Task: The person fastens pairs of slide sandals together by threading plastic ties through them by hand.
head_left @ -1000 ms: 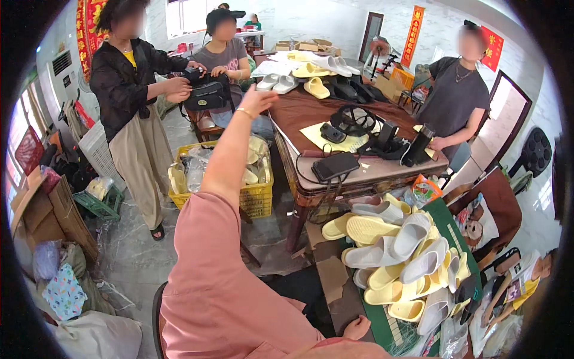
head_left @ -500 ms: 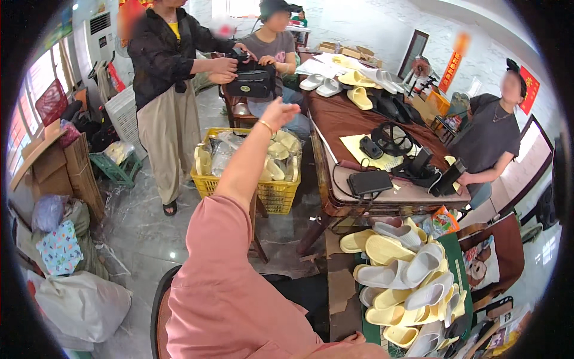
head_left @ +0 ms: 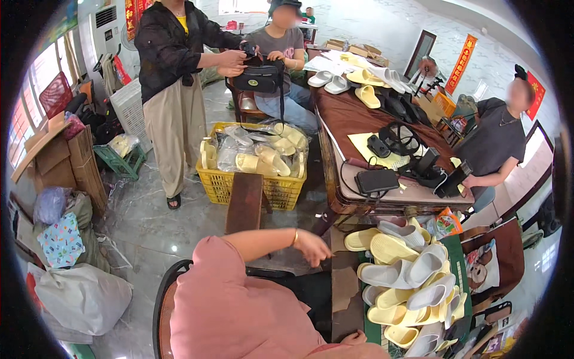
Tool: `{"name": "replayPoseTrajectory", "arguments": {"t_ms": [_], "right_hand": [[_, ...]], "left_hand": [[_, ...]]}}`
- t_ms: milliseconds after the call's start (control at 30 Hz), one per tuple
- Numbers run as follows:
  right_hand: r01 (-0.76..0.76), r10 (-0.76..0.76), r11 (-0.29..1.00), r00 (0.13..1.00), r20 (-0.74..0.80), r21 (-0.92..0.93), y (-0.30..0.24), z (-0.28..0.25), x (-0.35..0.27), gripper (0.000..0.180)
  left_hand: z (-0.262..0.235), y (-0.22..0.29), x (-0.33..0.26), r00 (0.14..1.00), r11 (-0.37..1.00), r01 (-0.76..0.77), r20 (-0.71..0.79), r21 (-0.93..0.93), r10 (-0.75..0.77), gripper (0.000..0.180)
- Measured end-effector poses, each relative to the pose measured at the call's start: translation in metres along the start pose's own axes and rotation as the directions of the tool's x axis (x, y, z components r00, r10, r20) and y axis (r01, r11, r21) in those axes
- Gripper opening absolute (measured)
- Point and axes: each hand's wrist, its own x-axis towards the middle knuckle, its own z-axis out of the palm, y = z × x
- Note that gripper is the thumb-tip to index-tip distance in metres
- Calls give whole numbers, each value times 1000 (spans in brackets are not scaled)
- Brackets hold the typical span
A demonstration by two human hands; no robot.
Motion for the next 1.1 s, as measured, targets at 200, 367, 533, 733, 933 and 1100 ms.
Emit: {"name": "replayPoseTrajectory", "arguments": {"t_ms": [200, 367, 533, 733, 933, 1100], "right_hand": [[-104, 106, 994, 993, 51, -40, -26, -16, 2, 11], [-69, 69, 998, 997, 19, -3, -23, -17, 1, 11], [-73, 73, 997, 996, 54, 1, -22, -19, 1, 12], [-190, 198, 978, 975, 98, -84, -22, -16, 2, 13], [-104, 105, 994, 991, 78, -19, -26, -18, 3, 11], [-168, 172, 985, 978, 115, -46, -24, -15, 3, 11]], "left_hand": [[96, -122, 56, 846, 925, 365, 452, -107, -281, 29], [98, -119, 68, 886, 851, 462, 170, -250, -431, 33], [99, -114, 70, 840, 773, 538, 142, -335, -524, 36], [95, -115, 76, 830, 777, 554, 136, -299, -541, 38], [91, -118, 78, 841, 789, 540, 144, -294, -522, 39], [92, -122, 79, 834, 777, 551, 162, -304, -527, 38]]}}
